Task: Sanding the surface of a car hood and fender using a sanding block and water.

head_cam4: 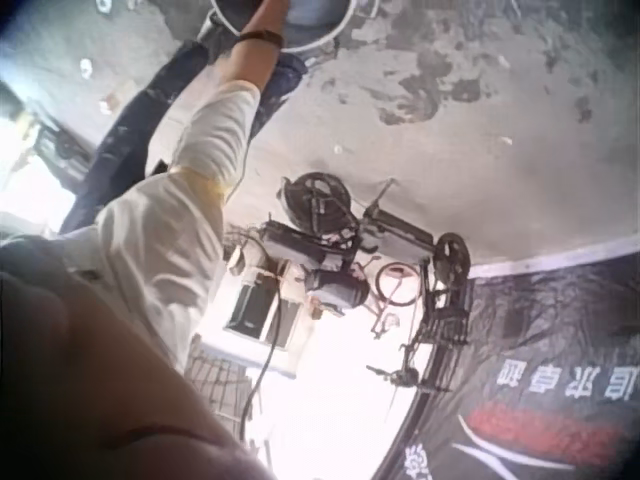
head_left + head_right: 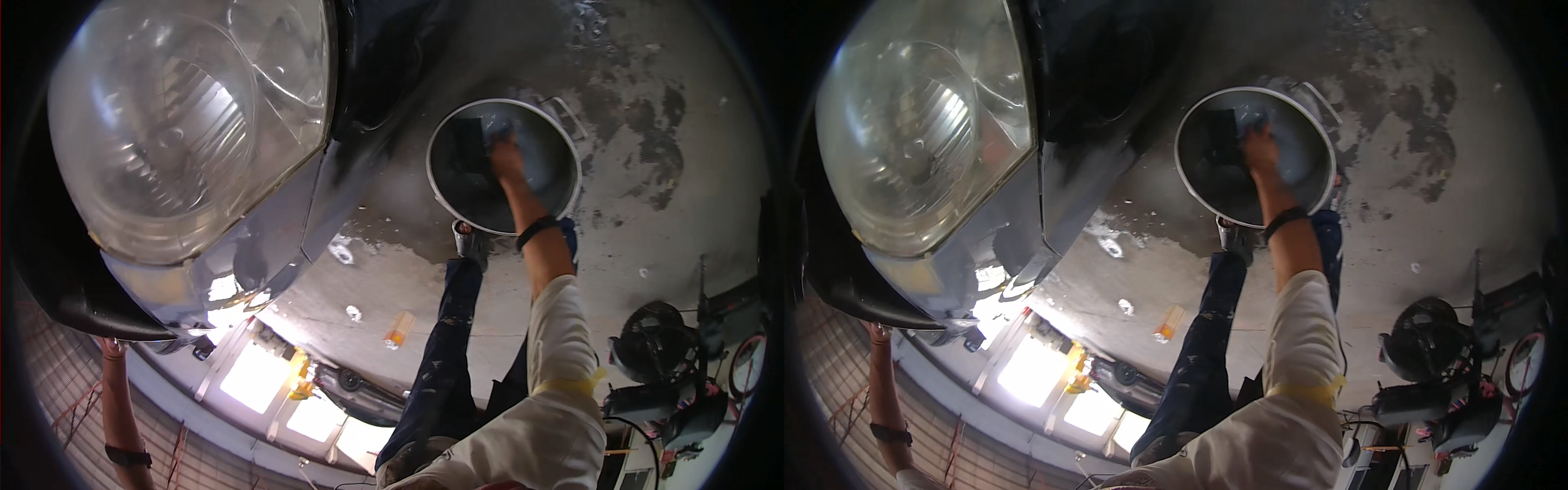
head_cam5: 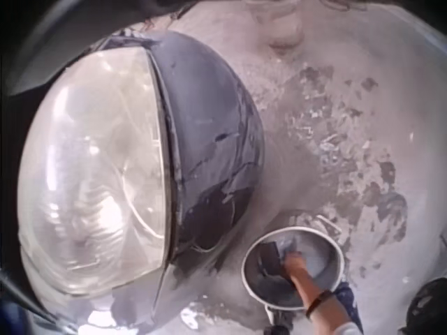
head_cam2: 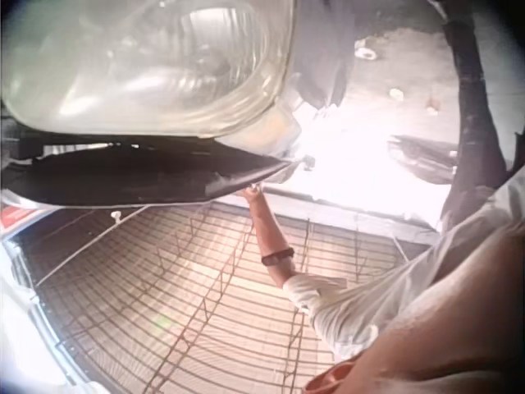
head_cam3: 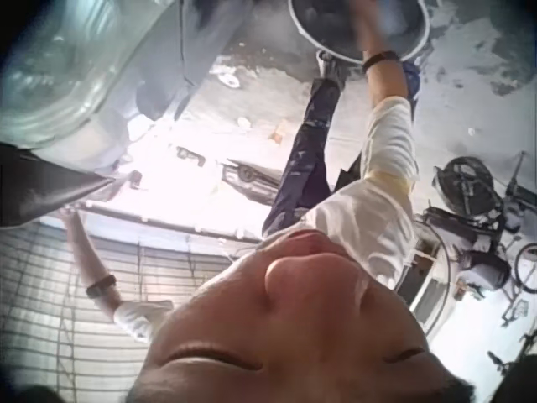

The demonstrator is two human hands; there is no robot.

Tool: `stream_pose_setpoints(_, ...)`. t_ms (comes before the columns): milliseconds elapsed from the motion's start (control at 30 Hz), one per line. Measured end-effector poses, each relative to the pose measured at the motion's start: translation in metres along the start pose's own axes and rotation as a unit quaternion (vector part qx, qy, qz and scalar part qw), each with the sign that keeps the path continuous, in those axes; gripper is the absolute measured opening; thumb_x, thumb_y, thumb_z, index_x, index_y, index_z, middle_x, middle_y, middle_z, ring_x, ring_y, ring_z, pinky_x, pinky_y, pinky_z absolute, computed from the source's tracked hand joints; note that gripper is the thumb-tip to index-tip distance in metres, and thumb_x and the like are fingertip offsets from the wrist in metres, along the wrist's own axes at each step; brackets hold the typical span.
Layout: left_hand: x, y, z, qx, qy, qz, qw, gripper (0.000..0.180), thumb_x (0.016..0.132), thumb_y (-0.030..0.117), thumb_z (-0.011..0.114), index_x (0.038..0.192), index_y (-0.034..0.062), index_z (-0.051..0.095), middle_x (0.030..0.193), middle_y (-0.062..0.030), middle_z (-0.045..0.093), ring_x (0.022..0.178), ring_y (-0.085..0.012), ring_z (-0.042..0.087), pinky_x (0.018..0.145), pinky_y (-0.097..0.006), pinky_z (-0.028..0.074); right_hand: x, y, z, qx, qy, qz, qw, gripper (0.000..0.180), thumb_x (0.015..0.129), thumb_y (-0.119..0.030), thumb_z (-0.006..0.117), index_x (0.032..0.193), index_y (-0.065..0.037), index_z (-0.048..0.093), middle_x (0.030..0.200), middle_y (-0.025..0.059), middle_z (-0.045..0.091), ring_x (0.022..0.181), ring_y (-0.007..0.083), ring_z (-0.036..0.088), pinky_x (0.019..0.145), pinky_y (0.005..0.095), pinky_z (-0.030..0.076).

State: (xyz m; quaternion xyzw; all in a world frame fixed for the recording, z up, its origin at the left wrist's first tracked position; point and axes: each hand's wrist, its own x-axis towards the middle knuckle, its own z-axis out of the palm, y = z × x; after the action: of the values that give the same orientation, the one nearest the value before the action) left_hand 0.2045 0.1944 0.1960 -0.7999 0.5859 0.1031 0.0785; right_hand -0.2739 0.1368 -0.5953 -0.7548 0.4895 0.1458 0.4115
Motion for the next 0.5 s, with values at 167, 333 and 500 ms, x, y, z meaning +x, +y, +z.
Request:
stream_pose_setpoints(167,-0.012,-0.03,0.022,-0.014,0.007,-0.001,1.0,0.127,0.08,0.088,0.05,0.165,0.0026,0.01,0.17,-0.0241,0.013,0.157,-0.0394,0.015,0.126,-0.055,0.016,0.061,0.07,0.015,0.023,-0.099,-0.059,0.993,0.022,0.092,-0.015,0.056,0.099,-0.008,0.076,0.102,0.0236,0.074,0.099,0.039,0.073,0.085,0.0496,0.059)
stream_pose_setpoints(333,-0.017,-0.083,0.021,-0.011,0.023,0.023,0.999,0.128,0.08,0.089,0.05,0.165,0.0028,0.01,0.17,-0.0237,0.013,0.157,-0.0396,0.016,0.126,-0.056,0.016,0.036,0.054,-0.048,0.327,0.037,0.219,0.918,0.04,0.087,-0.008,0.06,0.125,-0.01,0.071,0.109,0.0233,0.073,0.101,0.0372,0.071,0.083,0.0436,0.057)
stream_pose_setpoints(500,0.049,0.045,0.03,0.052,0.09,0.171,0.98,0.114,0.088,0.078,0.054,0.164,-0.0001,0.02,0.169,-0.0234,0.021,0.157,-0.0379,0.018,0.126,-0.051,0.012,-0.113,-0.162,-0.159,0.573,0.122,0.084,0.806,0.068,0.089,0.006,0.05,0.154,-0.014,0.048,0.133,0.0179,0.068,0.117,0.0334,0.068,0.095,0.0415,0.053)
